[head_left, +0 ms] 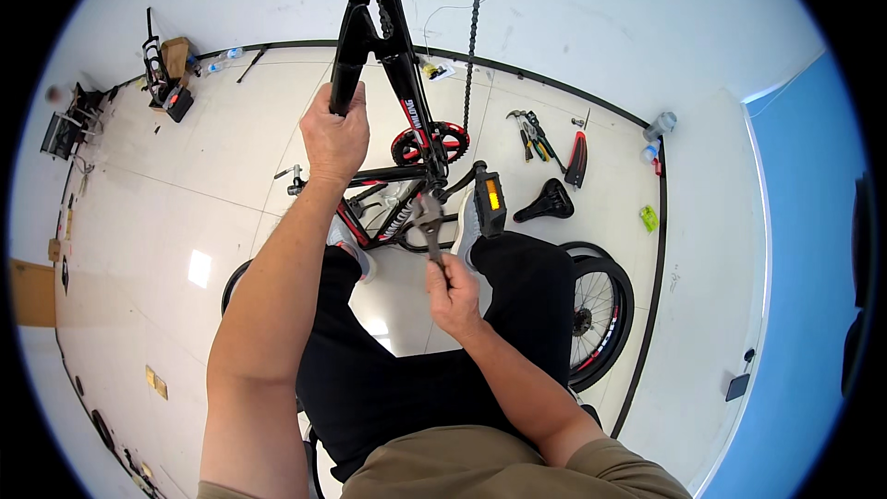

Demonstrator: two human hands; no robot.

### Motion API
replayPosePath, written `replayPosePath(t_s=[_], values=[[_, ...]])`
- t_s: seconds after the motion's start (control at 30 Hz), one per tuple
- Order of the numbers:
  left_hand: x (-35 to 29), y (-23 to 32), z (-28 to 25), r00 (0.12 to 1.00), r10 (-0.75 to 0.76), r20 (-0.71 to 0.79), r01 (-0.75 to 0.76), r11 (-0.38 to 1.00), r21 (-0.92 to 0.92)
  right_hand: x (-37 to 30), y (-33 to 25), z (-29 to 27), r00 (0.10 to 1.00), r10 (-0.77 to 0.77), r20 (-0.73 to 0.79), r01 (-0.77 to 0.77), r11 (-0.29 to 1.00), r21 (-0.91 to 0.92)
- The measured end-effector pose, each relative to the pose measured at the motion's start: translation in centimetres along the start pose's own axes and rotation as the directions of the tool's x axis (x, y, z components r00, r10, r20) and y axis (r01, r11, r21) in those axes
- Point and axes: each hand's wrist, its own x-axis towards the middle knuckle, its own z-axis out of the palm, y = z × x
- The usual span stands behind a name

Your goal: The person installs a pedal onto the crank arm of a bicycle frame using a wrench. They tighten the pedal, then route and adjust the chain around the chainring and rear derailleur using pliers and a wrench.

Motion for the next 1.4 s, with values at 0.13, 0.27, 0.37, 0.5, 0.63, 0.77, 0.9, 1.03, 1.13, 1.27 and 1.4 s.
replayPosePath(t_s=[0.13,0.27,0.37,0.5,0.63,0.77,0.9,1.03,1.13,1.27,1.4], values=[[-0.3,0.3,0.0,0.999,0.03,-0.014,-0.029,0.999,0.015,0.5,-0.1,-1.8,0.986,-0.03,-0.165,0.021,0.998,-0.058],[-0.1,0.2,0.2,0.999,0.028,-0.028,-0.029,0.999,-0.042,0.8,1.3,-2.7,0.966,0.034,-0.256,-0.017,0.998,0.066],[0.0,0.1,0.3,0.999,0.029,-0.022,-0.03,0.999,-0.039,1.6,2.3,-3.5,0.927,0.207,-0.312,-0.147,0.968,0.204],[0.3,-0.1,0.2,0.998,0.046,-0.03,-0.046,0.999,-0.005,2.3,1.7,-4.1,0.854,0.383,-0.353,-0.288,0.912,0.293],[0.5,-0.2,0.2,1.0,0.013,-0.011,-0.013,1.0,-0.018,2.6,2.2,-4.7,0.786,0.509,-0.35,-0.395,0.85,0.35],[0.5,-0.1,0.3,1.0,0.026,-0.011,-0.026,1.0,-0.005,3.0,2.6,-4.6,0.708,0.614,-0.349,-0.442,0.771,0.459],[0.6,-0.2,0.3,0.999,0.038,-0.027,-0.039,0.999,-0.01,3.1,3.1,-4.6,0.691,0.655,-0.304,-0.501,0.738,0.451],[0.8,-0.1,0.7,0.999,0.046,-0.021,-0.045,0.998,0.043,2.6,6.3,-4.7,0.748,0.573,-0.335,-0.477,0.815,0.328],[0.9,-0.7,0.3,1.0,-0.001,-0.006,0.001,1.0,-0.001,1.6,6.1,-3.9,0.802,0.392,-0.45,-0.354,0.92,0.171],[0.9,-0.4,0.4,0.999,-0.012,0.03,0.011,1.0,0.03,0.8,5.7,-3.8,0.787,0.195,-0.586,-0.253,0.967,-0.018],[1.0,-0.4,0.2,0.999,-0.005,0.04,0.004,1.0,0.029,1.0,5.1,-4.1,0.759,0.299,-0.579,-0.335,0.941,0.046]])
